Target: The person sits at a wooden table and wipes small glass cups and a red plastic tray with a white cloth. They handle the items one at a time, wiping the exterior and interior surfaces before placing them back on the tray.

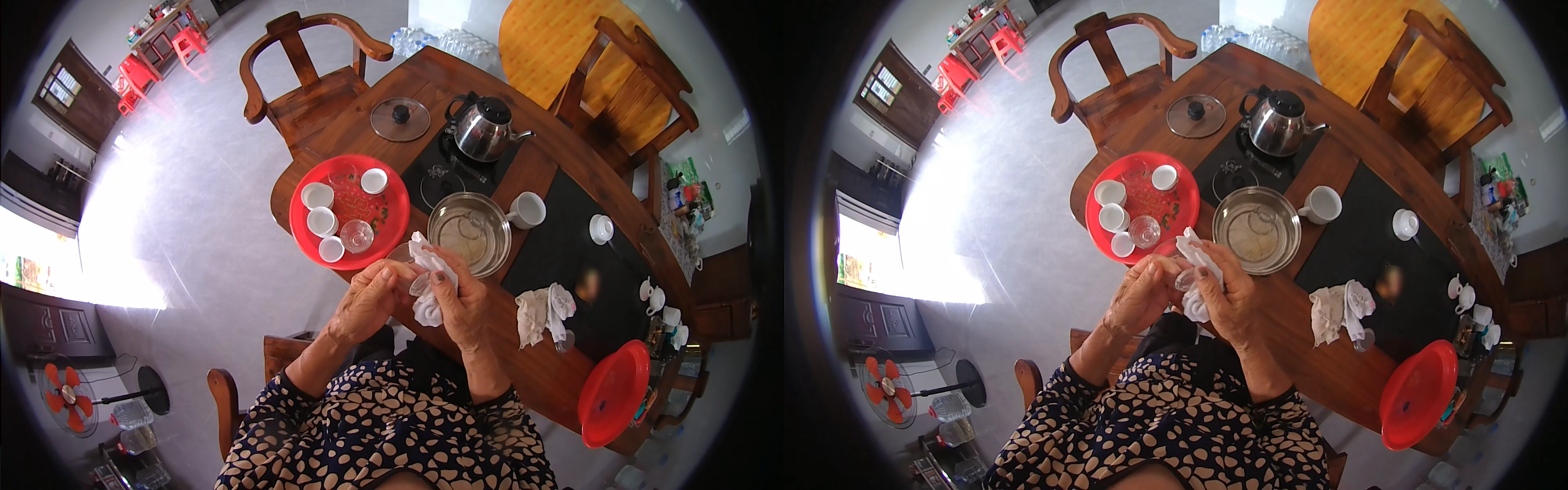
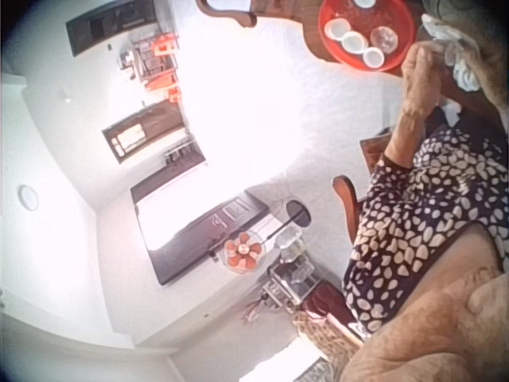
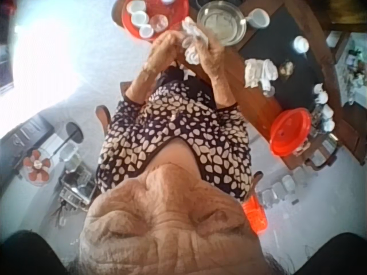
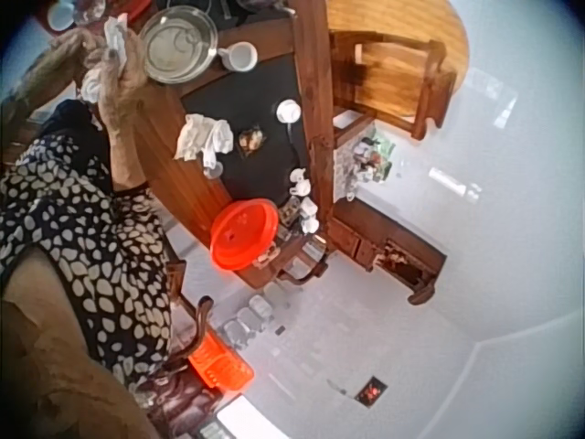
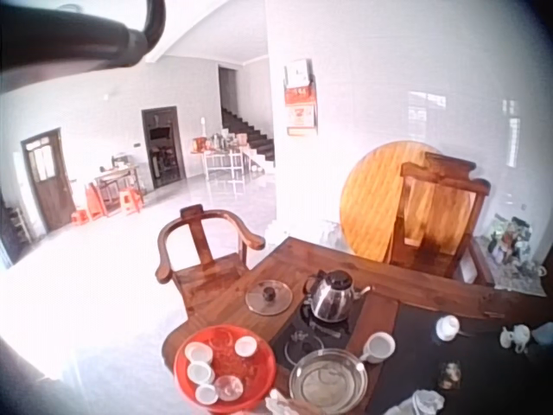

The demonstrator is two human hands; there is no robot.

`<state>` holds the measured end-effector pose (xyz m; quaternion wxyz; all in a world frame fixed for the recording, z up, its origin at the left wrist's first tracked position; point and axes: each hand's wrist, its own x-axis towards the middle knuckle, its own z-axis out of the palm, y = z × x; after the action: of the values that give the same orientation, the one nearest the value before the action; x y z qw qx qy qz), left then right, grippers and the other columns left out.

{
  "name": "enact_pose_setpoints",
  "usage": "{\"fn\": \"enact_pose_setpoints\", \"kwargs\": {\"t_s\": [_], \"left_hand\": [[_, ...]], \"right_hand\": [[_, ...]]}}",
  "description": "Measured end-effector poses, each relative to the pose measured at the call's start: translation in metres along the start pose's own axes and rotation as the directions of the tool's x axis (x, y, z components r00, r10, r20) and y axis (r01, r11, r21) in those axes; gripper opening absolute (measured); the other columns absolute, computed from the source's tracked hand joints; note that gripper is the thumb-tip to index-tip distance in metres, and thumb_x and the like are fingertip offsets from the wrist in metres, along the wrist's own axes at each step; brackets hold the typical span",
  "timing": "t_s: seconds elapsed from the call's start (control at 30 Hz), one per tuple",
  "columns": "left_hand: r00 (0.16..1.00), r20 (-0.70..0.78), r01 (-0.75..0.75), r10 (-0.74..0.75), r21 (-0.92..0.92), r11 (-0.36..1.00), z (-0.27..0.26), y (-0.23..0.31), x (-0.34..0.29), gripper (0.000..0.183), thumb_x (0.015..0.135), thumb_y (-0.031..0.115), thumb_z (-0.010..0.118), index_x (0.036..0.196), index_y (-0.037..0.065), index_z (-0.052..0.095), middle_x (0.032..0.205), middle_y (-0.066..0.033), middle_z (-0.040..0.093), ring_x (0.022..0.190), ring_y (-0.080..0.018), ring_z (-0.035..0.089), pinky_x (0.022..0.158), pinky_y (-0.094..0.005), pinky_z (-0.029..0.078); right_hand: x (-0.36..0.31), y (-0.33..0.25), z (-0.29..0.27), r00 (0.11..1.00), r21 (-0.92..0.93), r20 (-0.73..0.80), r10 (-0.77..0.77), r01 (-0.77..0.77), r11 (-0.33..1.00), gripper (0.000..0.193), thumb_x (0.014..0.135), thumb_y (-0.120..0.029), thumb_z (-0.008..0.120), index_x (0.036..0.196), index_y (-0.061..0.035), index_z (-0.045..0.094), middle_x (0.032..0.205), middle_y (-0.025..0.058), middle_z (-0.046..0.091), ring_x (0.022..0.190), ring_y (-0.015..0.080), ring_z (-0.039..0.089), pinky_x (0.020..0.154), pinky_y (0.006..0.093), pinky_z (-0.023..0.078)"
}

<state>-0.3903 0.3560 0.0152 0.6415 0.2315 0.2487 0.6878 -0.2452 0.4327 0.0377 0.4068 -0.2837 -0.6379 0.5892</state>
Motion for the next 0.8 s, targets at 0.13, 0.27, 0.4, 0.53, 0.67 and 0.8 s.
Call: {"fn": "enact_pose_setpoints", "kwargs": {"t_s": [0.13, 0.27, 0.4, 0.53, 0.67, 0.8], "left_hand": [[0.994, -0.091, -0.056, 0.054, -0.017, 0.998, -0.002, -0.011, 0.004, 0.029, 0.098, 0.03, 0.048, 0.108, 0.004, 0.057, 0.111, -0.0076, 0.06, 0.095, -0.0146, 0.055, 0.086, -0.032, 0.044], [0.981, -0.181, -0.091, 0.076, -0.078, 0.993, -0.006, -0.022, 0.006, 0.028, 0.098, 0.032, 0.048, 0.109, 0.008, 0.055, 0.114, -0.0071, 0.059, 0.103, -0.0201, 0.057, 0.094, -0.0376, 0.045], [0.946, -0.307, -0.165, 0.106, -0.174, 0.971, -0.006, -0.02, 0.013, 0.023, 0.099, 0.027, 0.048, 0.109, 0.008, 0.057, 0.109, -0.0044, 0.062, 0.097, -0.0152, 0.057, 0.087, -0.0314, 0.045], [0.973, -0.204, -0.157, 0.109, -0.237, 0.959, -0.006, -0.025, 0.008, 0.021, 0.099, 0.025, 0.047, 0.108, 0.009, 0.057, 0.11, -0.003, 0.061, 0.101, -0.015, 0.055, 0.086, -0.0313, 0.045], [0.956, -0.266, -0.179, 0.123, -0.195, 0.964, 0.0, -0.027, 0.005, 0.021, 0.099, 0.024, 0.047, 0.107, 0.007, 0.057, 0.108, -0.0049, 0.061, 0.1, -0.0159, 0.056, 0.09, -0.0313, 0.043], [0.957, -0.257, -0.194, 0.135, -0.223, 0.955, 0.004, -0.024, 0.006, 0.021, 0.099, 0.023, 0.047, 0.108, 0.006, 0.057, 0.108, -0.0063, 0.061, 0.101, -0.0164, 0.056, 0.091, -0.0315, 0.044]], "right_hand": [[-0.004, 0.001, 0.009, 0.998, -0.063, -0.058, -0.022, 0.018, 0.998, 0.026, 0.092, -0.012, 0.056, 0.114, 0.0037, 0.059, 0.108, 0.014, 0.06, 0.095, 0.0212, 0.061, 0.083, 0.029, 0.047], [-0.012, 0.001, 0.017, 0.994, -0.211, -0.105, -0.029, 0.006, 0.977, 0.024, 0.089, -0.007, 0.058, 0.111, 0.0036, 0.059, 0.102, 0.0135, 0.061, 0.088, 0.0213, 0.061, 0.077, 0.03, 0.048], [-0.022, -0.004, 0.017, 0.969, -0.326, -0.028, -0.243, 0.221, 0.919, 0.032, 0.08, 0.002, 0.06, 0.111, 0.0024, 0.059, 0.099, 0.0154, 0.059, 0.085, 0.0256, 0.061, 0.075, 0.0324, 0.049], [-0.003, -0.016, 0.02, 0.917, -0.546, -0.03, -0.398, 0.319, 0.775, 0.038, 0.077, 0.005, 0.06, 0.115, 0.003, 0.059, 0.108, 0.0165, 0.055, 0.093, 0.0284, 0.059, 0.079, 0.0347, 0.05], [-0.004, -0.009, 0.027, 0.897, -0.602, 0.042, -0.44, 0.374, 0.705, 0.042, 0.074, 0.008, 0.062, 0.116, 0.0037, 0.06, 0.109, 0.0182, 0.052, 0.094, 0.0312, 0.058, 0.079, 0.0362, 0.051], [-0.012, -0.002, 0.03, 0.896, -0.603, 0.026, -0.443, 0.367, 0.708, 0.039, 0.072, 0.008, 0.062, 0.111, 0.004, 0.062, 0.105, 0.0183, 0.053, 0.092, 0.0324, 0.058, 0.077, 0.0363, 0.051]]}}
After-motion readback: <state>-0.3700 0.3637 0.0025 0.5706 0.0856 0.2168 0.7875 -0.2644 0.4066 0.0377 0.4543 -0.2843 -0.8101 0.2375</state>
